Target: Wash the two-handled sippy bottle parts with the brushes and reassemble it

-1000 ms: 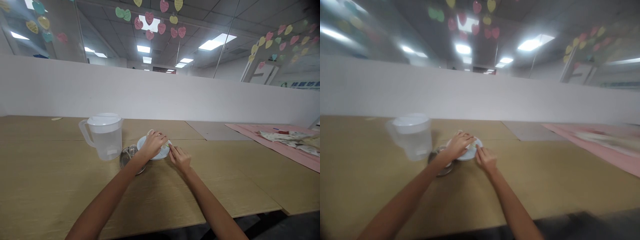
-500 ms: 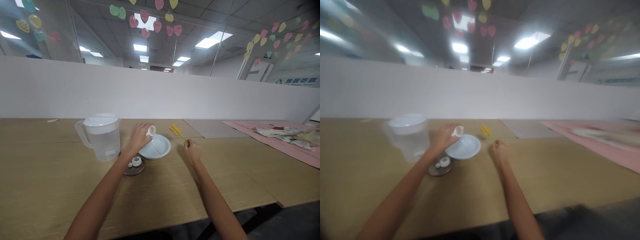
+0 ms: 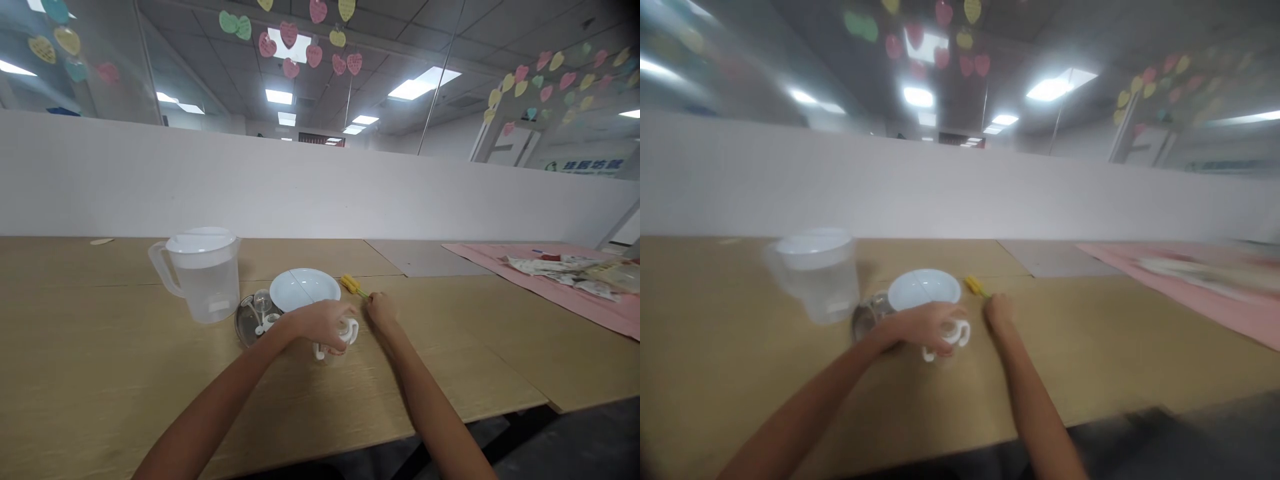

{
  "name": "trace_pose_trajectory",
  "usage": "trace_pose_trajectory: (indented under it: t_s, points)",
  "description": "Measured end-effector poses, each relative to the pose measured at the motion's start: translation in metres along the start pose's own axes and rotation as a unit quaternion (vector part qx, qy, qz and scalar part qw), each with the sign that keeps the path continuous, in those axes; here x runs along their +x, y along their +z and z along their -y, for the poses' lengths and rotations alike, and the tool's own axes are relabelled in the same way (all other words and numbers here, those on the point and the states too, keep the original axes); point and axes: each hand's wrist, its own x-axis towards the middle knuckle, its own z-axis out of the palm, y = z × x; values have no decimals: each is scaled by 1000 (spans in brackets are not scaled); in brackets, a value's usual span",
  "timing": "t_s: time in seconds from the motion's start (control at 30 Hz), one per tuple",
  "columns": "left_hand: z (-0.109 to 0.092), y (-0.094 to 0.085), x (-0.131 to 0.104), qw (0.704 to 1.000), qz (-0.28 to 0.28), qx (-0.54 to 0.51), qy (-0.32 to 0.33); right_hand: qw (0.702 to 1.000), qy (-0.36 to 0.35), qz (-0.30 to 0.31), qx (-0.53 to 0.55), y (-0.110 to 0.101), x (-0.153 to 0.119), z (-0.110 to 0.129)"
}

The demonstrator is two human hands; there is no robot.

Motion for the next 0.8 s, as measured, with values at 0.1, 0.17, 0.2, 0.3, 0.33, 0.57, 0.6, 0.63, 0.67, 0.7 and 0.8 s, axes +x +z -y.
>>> trace_pose_trajectory:
  t_s: [0.1, 0.17, 0.2, 0.3, 0.33, 0.57, 0.6, 0.63, 0.67, 0.7, 0.8]
  points:
    - [3, 4, 2, 998, 61, 31, -6, 1000, -8, -2, -13, 1, 1, 0]
    - [2, 5, 1, 997, 69, 40, -3, 1000, -16, -3, -20, 3, 2, -1]
    - [2, 4, -1, 997, 65, 40, -1, 1000, -20, -4, -22, 3, 2, -1]
    - [1, -7, -9, 998, 49, 22, -10, 999, -33, -18, -24, 4, 0, -2]
    - [2, -15, -13, 999, 38, 13, -22, 999, -35, -25, -25, 4, -1, -2]
    - [61, -72, -51, 937, -55, 43, -343, 974, -120, -187, 51, -9, -7, 15]
    - [72, -73, -55, 923, -44, 42, -379, 970, -147, -182, 70, -11, -6, 21]
    - [83, -73, -58, 912, -34, 38, -406, 966, -176, -168, 90, -12, -4, 27]
    - [92, -71, -59, 903, -24, 33, -427, 961, -206, -147, 112, -14, -2, 34]
    - [101, -67, -60, 897, -17, 29, -441, 956, -232, -120, 133, -15, 1, 42]
    - [119, -56, -57, 880, -8, 31, -475, 939, -294, -24, 176, -16, 11, 66]
